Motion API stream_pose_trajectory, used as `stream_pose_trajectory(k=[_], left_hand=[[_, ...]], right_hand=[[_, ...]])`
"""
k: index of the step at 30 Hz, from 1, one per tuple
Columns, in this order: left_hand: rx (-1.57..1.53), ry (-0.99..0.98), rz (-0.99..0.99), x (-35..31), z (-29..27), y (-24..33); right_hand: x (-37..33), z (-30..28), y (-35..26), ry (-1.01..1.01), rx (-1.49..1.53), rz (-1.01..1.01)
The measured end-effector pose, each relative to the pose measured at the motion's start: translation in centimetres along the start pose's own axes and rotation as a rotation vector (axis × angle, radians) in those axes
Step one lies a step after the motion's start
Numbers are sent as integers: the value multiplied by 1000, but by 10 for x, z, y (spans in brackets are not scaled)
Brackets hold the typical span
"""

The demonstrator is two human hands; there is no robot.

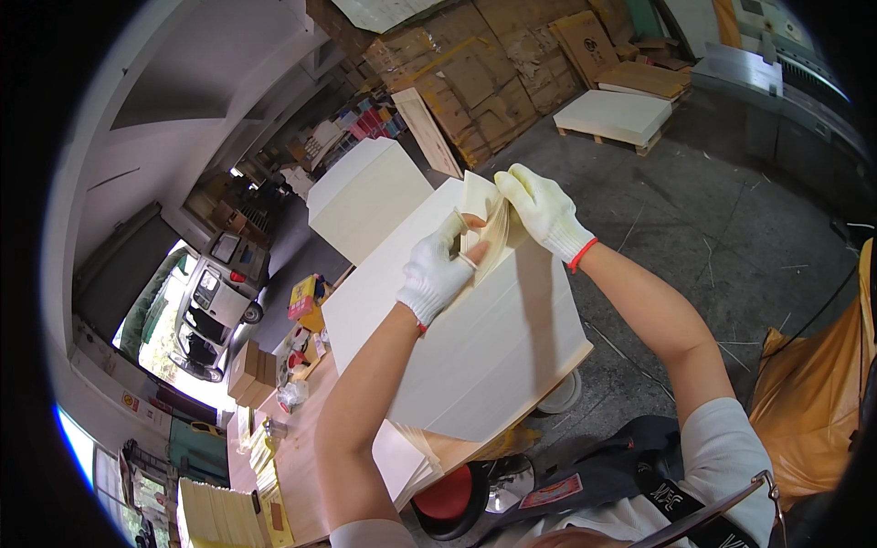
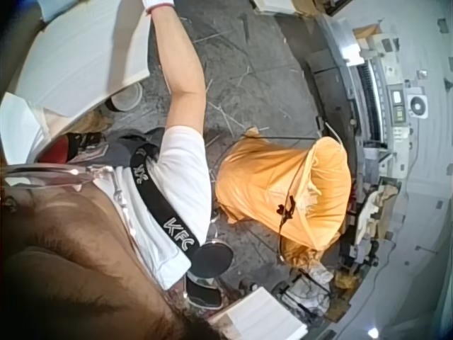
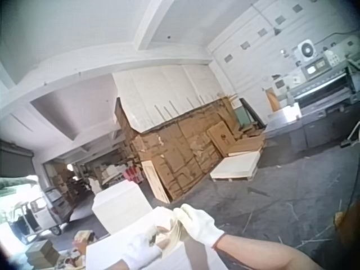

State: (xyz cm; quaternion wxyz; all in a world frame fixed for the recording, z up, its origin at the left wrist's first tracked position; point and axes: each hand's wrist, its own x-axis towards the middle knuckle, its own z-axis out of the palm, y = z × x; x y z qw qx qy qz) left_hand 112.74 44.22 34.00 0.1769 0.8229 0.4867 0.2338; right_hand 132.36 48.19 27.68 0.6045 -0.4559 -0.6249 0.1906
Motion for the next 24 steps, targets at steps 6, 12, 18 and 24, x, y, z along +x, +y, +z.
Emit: stream_pose_trajectory(k=[6,12,18,24], left_hand=[[-127,4,19,1,4,-3],[-84,33,129,8,7,-27],[-109,52,130,4,5,-17],[-98,-30,-64,-2,6,7]], right_hand=[[-1,-1,-2,26,1,14],[0,-1,-2,23,27,18],[0,-1,-1,-14,-16,25],[-2,-1,0,21,-12,17]])
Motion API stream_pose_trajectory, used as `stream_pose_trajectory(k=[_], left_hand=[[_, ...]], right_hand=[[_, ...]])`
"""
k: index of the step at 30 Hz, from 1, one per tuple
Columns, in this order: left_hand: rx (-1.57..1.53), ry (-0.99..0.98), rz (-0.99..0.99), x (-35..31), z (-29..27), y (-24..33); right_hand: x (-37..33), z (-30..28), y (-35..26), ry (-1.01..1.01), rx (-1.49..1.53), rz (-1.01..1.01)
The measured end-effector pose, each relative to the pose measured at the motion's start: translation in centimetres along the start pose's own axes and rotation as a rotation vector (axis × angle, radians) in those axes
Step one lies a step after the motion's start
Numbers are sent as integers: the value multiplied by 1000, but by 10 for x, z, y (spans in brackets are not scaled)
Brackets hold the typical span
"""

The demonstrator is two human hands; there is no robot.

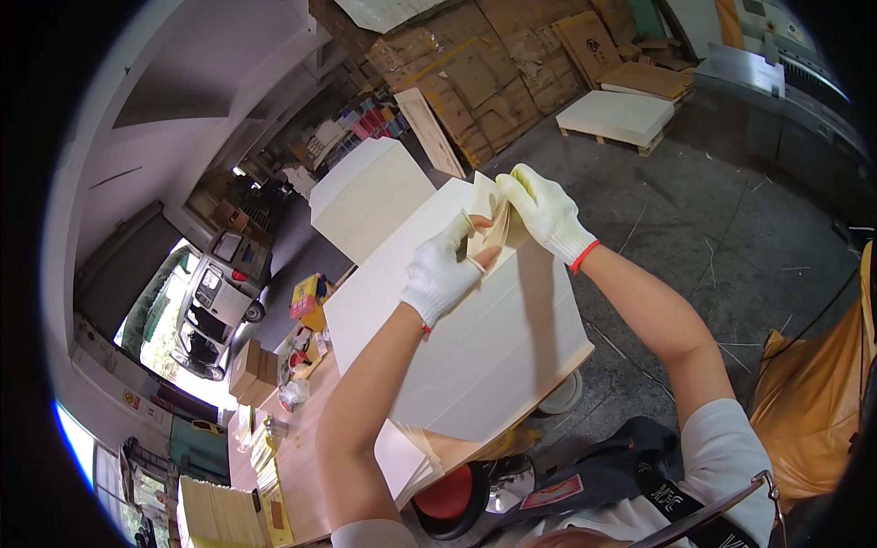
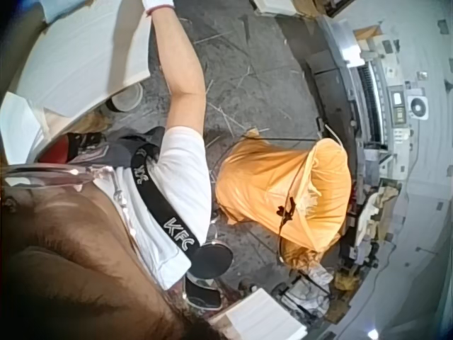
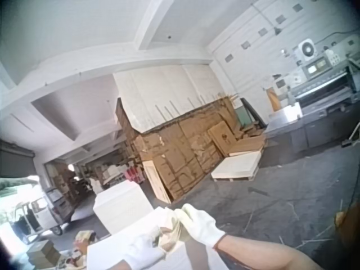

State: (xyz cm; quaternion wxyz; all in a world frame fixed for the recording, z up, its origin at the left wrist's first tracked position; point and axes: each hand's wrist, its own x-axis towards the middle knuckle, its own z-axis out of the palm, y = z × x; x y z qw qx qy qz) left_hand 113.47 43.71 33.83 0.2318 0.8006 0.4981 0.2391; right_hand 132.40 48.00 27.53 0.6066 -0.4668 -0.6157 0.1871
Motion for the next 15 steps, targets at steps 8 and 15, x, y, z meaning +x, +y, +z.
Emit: stream_pose_trajectory(k=[8,15], left_hand=[[-9,24,90,6,-1,-15],[77,6,7,-4,-3,5]], right_hand=[[0,1,-3,13,19,25],[0,-6,-2,9,-7,-5]])
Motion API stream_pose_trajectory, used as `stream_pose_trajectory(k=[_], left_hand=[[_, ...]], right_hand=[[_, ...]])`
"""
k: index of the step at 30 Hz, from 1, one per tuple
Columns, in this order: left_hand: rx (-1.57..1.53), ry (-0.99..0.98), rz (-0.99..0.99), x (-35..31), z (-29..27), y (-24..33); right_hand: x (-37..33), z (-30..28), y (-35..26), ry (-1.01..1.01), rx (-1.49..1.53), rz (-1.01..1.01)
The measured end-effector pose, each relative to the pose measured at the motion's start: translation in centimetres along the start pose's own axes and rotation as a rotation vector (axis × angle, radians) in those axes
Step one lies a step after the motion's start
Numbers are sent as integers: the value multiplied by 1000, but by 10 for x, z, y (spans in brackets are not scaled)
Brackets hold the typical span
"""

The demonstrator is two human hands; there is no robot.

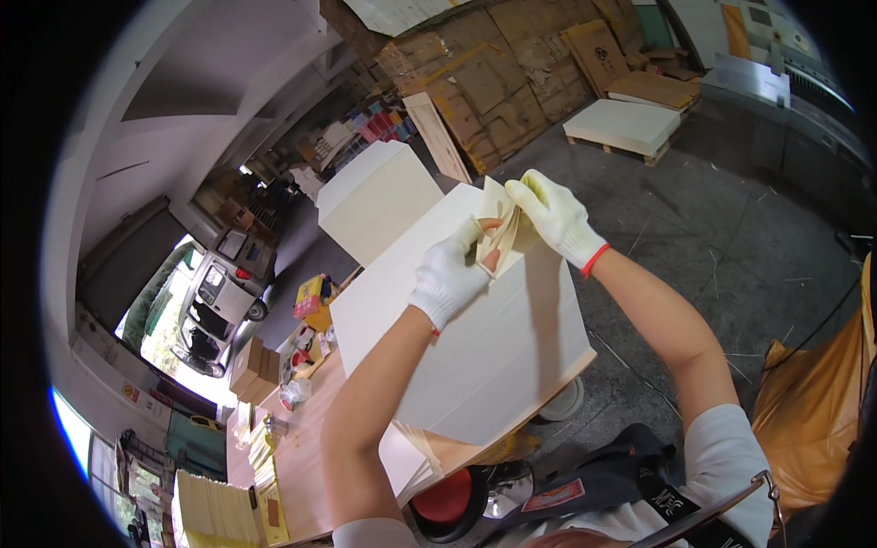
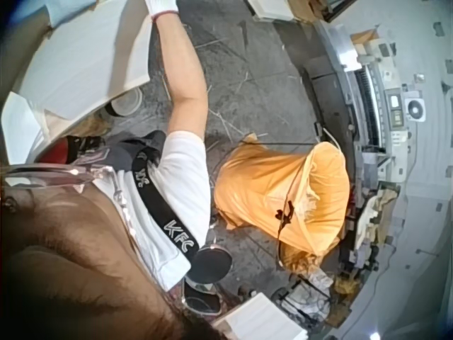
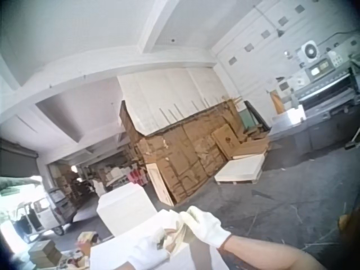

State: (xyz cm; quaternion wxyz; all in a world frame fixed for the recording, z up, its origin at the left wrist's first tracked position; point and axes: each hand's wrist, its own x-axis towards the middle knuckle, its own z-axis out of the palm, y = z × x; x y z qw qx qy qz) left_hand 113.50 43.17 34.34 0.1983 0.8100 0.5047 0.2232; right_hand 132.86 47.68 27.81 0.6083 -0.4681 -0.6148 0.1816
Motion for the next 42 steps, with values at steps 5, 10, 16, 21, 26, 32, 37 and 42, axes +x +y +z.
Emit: stream_pose_trajectory(k=[5,10,16,21,26,32,37,42], left_hand=[[334,150,319,-1,11,-10],[323,79,140,-2,7,-4],[472,67,0,25,8,-5],[470,38,-20,26,8,-2],[148,47,113,24,9,-33],[-118,0,109,23,12,-35],[-126,-11,79,21,9,-30],[-307,105,135,16,15,-21]], right_hand=[[7,-51,2,19,-286,25],[-7,-48,-19,-459,-676,12],[4,-52,-12,-397,-758,-296],[17,-38,-5,-317,-490,-341],[14,-16,3,-289,-70,36],[-1,-7,6,-118,-26,40],[-4,-7,5,-106,-10,18],[-5,-7,9,-93,-46,1]])
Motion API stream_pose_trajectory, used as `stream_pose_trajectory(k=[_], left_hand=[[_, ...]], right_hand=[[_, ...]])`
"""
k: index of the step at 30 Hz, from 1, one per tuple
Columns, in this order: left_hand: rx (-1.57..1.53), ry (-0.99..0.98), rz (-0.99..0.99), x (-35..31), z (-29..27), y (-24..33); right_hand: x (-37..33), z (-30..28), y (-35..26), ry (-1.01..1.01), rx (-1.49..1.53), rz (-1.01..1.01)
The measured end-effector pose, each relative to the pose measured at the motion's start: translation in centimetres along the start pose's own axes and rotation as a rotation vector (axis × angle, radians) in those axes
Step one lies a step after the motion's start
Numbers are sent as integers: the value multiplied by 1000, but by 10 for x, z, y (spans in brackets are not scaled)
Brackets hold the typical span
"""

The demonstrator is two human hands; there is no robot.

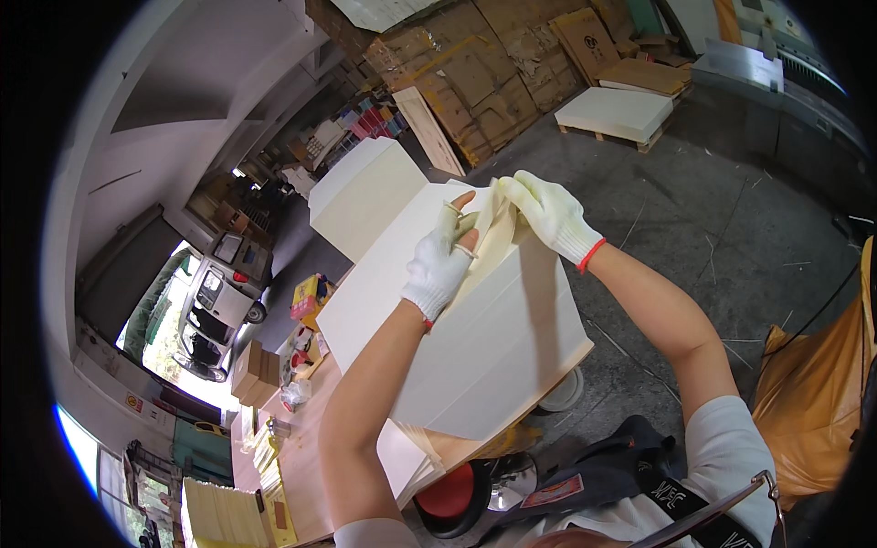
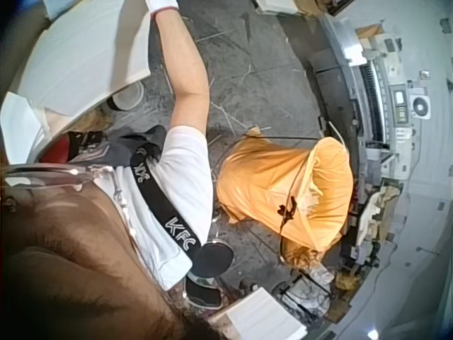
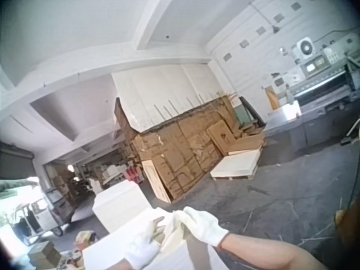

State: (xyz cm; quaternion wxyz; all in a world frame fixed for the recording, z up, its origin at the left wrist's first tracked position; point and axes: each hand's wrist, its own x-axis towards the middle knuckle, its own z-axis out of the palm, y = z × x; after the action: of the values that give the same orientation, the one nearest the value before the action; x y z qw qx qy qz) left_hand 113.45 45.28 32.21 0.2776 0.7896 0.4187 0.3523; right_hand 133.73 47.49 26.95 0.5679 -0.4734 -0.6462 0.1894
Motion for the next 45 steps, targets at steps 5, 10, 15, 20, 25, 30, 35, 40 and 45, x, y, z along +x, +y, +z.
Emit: stream_pose_trajectory(k=[5,10,15,20,25,30,35,40,45], left_hand=[[308,-86,4,5,-5,-1],[270,-108,-66,3,0,2],[225,-124,-85,1,0,14],[293,-31,63,3,-2,-3],[328,-120,-83,5,-1,6],[267,-120,-35,3,3,6],[285,-55,54,0,4,3],[387,-100,-19,-1,1,15],[483,-100,147,-1,4,4]], right_hand=[[3,0,-1,-28,-23,17],[1,3,2,1,-2,1],[2,3,4,-3,13,15],[0,-2,-4,-55,-14,62],[1,-2,-1,-36,-40,57],[1,1,2,-34,-30,36],[0,1,1,-20,-17,43],[0,-2,-1,-20,-30,62],[0,1,2,-1,18,32]])
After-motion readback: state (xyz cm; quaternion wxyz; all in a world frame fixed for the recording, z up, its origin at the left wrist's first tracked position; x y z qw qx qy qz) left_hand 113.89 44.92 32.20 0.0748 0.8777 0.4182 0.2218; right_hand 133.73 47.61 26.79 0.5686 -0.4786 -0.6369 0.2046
